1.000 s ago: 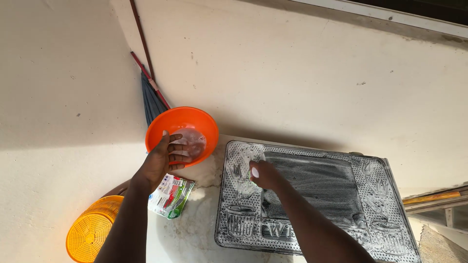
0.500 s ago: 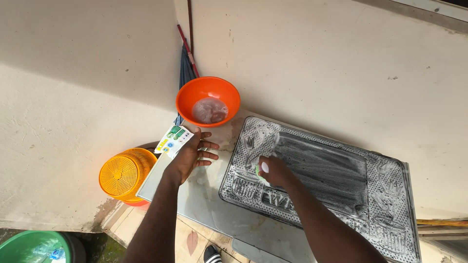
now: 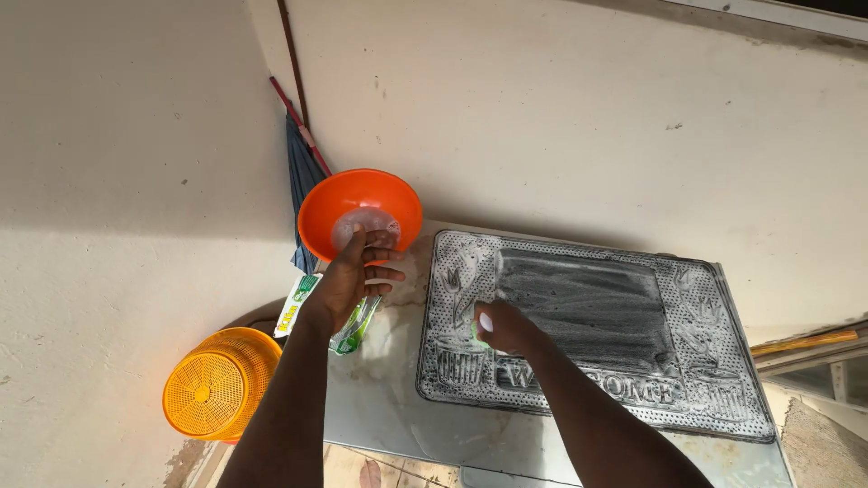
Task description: Scrubbing a 'Welcome' door mat with a brush and soapy water.
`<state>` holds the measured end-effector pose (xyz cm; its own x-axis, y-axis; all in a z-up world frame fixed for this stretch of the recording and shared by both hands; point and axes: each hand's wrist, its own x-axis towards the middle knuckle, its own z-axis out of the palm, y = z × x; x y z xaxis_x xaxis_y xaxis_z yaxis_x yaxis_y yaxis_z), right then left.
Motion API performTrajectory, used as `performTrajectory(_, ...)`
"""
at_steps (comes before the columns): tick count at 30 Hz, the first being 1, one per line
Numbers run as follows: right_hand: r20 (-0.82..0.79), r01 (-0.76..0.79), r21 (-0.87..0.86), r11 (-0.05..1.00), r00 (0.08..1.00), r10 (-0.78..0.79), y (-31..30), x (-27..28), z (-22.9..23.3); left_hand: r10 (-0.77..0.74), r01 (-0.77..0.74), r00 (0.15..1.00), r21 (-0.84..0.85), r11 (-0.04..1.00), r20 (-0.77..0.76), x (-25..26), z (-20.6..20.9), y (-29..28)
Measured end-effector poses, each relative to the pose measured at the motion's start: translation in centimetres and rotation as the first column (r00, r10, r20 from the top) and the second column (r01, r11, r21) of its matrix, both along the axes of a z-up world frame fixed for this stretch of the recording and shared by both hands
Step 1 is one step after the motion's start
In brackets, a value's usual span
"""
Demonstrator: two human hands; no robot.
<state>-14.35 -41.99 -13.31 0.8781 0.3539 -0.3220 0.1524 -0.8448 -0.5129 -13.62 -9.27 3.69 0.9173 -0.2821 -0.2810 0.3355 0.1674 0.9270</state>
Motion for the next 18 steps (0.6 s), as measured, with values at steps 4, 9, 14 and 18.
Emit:
performTrajectory(4,0.179,0.131,-0.078,0.988,0.977,-0.115,4.6,0.5,-1.5,-0.04,0.04,0.999,0.039,0.998,0.008,1.6,0.8,2.2)
performTrajectory(9,0.15,-0.09,0.22,0.971,0.987,0.058,6.1,-2.1,-1.7,-0.02,0.024,0.998,0.091,0.996,-0.053,4.2,-2.3,5.0)
performTrajectory(14,-0.081,0.034,-0.061,0.998,0.996,-0.039,2.7,-1.7,0.4,-0.097,0.101,0.994,0.059,0.993,-0.055,4.6,-1.7,1.7)
performTrajectory(18,0.05,0.251,-0.229,0.94,0.968,-0.247,5.0,-1.7,1.6,-0.11,0.11,0.993,0.0,0.994,-0.035,3.4,-1.1,1.4)
